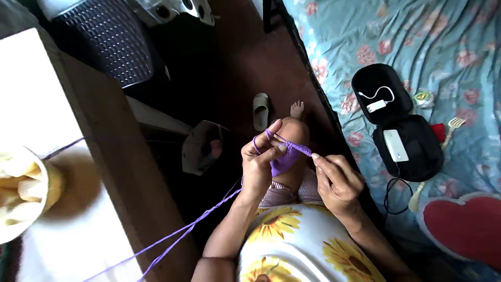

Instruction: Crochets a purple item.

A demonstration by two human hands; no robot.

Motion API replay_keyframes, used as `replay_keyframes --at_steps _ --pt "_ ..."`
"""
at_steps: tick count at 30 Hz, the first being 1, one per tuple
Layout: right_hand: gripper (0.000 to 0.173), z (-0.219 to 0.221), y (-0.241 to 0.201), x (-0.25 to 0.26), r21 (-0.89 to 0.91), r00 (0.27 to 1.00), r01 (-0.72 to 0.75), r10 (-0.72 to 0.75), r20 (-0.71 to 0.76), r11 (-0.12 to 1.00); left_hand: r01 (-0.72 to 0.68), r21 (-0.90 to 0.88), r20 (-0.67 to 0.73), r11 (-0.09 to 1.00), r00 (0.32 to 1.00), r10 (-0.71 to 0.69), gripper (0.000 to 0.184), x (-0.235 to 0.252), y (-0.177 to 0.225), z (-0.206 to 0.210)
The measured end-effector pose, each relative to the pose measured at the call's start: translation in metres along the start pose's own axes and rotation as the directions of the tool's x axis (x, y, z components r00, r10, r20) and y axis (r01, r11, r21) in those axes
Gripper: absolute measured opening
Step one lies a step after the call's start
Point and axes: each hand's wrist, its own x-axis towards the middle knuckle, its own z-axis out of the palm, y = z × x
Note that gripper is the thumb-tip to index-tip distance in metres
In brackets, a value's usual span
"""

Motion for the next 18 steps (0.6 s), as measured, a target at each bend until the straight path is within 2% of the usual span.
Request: replay_keyframes --at_steps 3,5,7,13,16,18 --pt "0.011 -0.002 0.001 0.000 0.147 0.995 -0.096 0.091 0.044 0.984 0.106 -0.049 0.088 0.993 0.991 -0.101 0.043 0.006 0.005 -0.008" --pt "0.010 -0.003 0.001 0.002 0.289 0.972 -0.227 0.200 0.120 0.930 0.090 -0.004 0.125 0.996 0.988 -0.089 0.047 0.006 0.005 -0.009" --pt "0.010 -0.005 0.002 0.004 0.353 0.954 -0.295 0.252 0.164 0.888 0.056 0.039 0.135 0.998 0.989 -0.060 0.051 0.003 0.005 -0.008" --pt "0.010 -0.003 0.000 0.003 0.328 0.961 -0.272 0.236 0.144 0.905 -0.054 0.111 0.012 0.992 0.999 0.053 0.047 -0.003 0.001 -0.001" --pt "0.010 0.000 -0.004 0.001 0.260 0.969 -0.247 0.230 0.094 0.933 -0.149 0.199 -0.015 0.969 0.988 0.154 0.045 -0.007 -0.005 0.002" --pt "0.010 0.003 -0.006 -0.001 0.198 0.979 -0.205 0.199 0.048 0.959 -0.158 0.201 -0.043 0.967 0.985 0.169 0.044 -0.010 -0.009 0.006"
